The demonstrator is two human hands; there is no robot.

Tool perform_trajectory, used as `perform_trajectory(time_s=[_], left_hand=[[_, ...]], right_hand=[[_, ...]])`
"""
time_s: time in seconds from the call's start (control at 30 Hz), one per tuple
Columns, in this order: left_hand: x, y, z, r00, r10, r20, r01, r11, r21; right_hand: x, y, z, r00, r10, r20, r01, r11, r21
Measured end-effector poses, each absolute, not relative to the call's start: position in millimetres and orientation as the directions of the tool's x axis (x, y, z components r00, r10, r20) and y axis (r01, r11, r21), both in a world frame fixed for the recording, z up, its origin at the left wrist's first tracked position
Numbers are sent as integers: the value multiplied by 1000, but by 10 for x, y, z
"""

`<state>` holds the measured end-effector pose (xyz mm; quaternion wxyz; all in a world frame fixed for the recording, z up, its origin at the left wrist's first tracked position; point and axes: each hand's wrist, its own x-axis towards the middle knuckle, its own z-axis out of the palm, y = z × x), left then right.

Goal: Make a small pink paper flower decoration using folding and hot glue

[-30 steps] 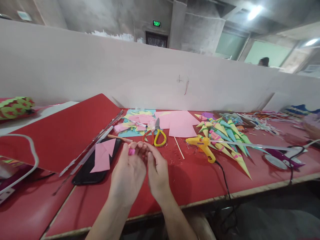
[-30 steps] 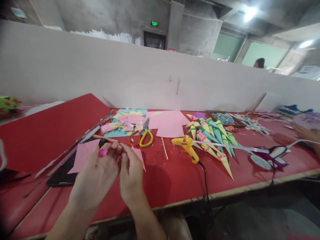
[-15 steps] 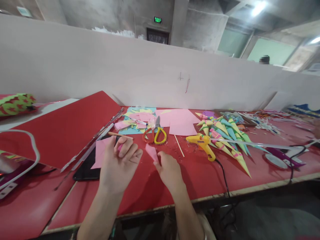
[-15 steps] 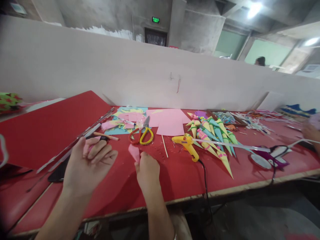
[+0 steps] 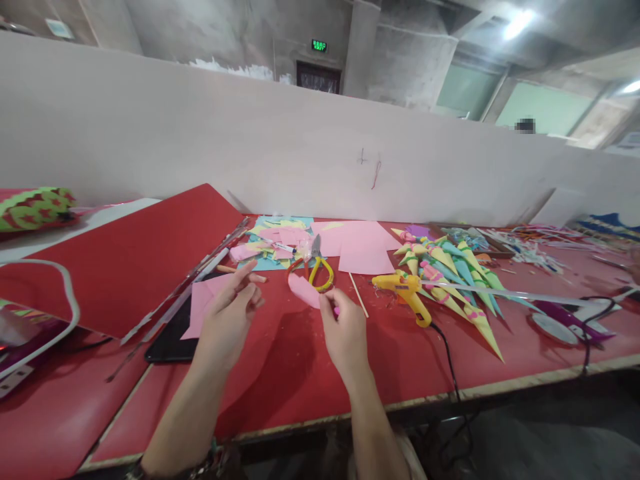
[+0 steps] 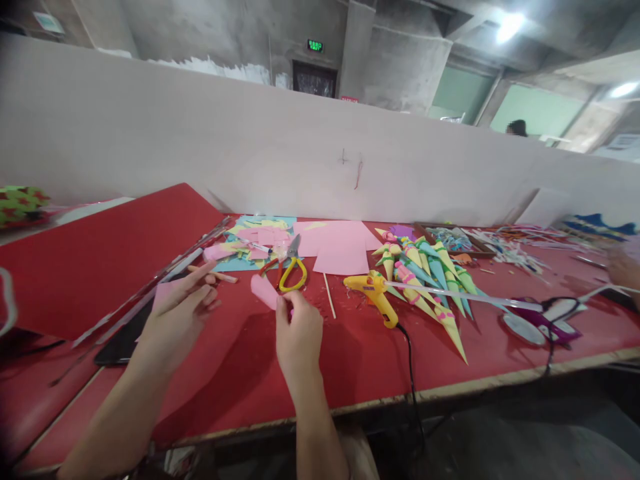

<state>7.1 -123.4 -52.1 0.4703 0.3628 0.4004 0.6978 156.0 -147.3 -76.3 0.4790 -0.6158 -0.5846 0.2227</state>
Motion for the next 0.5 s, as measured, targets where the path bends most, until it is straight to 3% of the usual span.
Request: perform_trajectory(time_s=[0.13, 0.27, 0.37, 0.5], left_hand=[[22, -1215, -611, -267, 954, 134, -86, -162, 983], [78, -1262, -648, -41, 998, 51, 3, -51, 999], [149, -1289, -640, 63, 996, 71, -128, -62, 990], [174, -1290, -613, 44, 994, 96, -252, -82, 964]], right_hand=[[1523, -1476, -736, 257, 941, 219, 30, 218, -975], [1425, -1485, -749, 86, 991, 98, -358, 123, -926], [1355, -1496, -760, -47, 995, 88, -403, 62, -913], [1340, -1527, -742, -80, 981, 174, -214, 154, -965]])
